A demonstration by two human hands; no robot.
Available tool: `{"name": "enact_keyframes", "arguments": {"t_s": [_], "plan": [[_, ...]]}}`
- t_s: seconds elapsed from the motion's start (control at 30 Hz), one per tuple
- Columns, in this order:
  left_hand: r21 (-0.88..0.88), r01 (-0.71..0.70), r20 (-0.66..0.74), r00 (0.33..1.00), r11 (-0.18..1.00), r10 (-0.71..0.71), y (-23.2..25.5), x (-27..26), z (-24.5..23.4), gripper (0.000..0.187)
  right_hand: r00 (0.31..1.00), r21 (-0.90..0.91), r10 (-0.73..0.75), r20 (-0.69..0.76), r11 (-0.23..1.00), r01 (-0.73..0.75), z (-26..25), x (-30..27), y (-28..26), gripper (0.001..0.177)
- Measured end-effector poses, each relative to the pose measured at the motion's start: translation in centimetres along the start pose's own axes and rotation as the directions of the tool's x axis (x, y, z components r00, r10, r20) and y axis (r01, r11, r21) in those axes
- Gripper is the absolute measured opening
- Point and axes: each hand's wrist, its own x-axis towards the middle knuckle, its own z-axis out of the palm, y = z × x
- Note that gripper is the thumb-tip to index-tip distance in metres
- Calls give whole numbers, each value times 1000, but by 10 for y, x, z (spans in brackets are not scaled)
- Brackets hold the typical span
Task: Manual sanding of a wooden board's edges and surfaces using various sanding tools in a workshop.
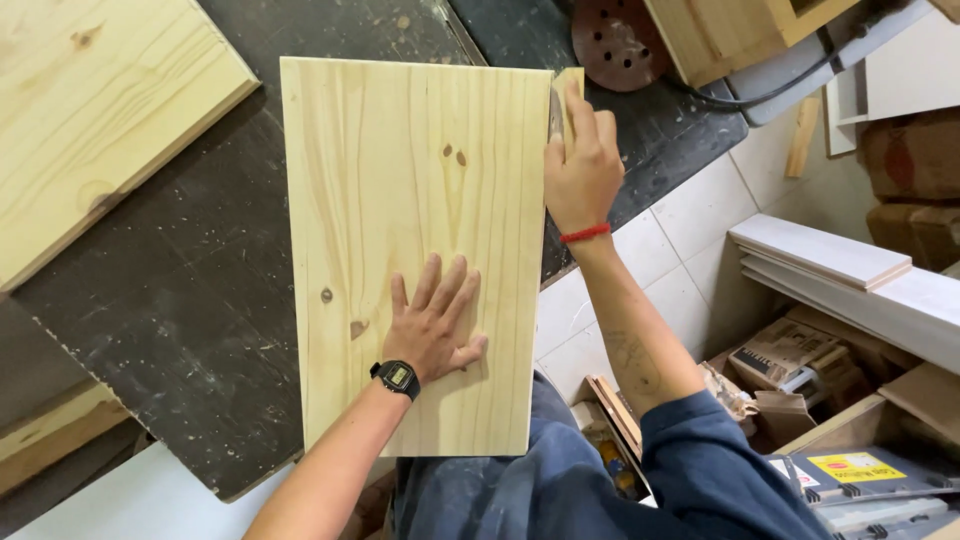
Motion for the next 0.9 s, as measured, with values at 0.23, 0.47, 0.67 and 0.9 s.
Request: {"name": "enact_keyframes", "arguments": {"t_s": [0.23, 0.47, 0.67, 0.9], "plan": [[-27, 13, -11, 1000, 1000, -13, -1, 3, 2, 92, 995, -54, -81, -49, 995, 79, 16, 35, -3, 68], [-25, 5, 6, 1000, 1000, -5, -1, 1, 3, 93, 998, -61, -49, -31, 997, 47, 14, 33, 0, 65], [-29, 12, -18, 1000, 999, -13, -1, 3, 0, 89, 998, -1, -44, 34, 999, 45, -4, 9, -3, 59], [-22, 6, -9, 1000, 1000, -7, 0, 5, 1, 88, 989, -36, -133, -63, 991, 131, 17, 51, -3, 51]]}}
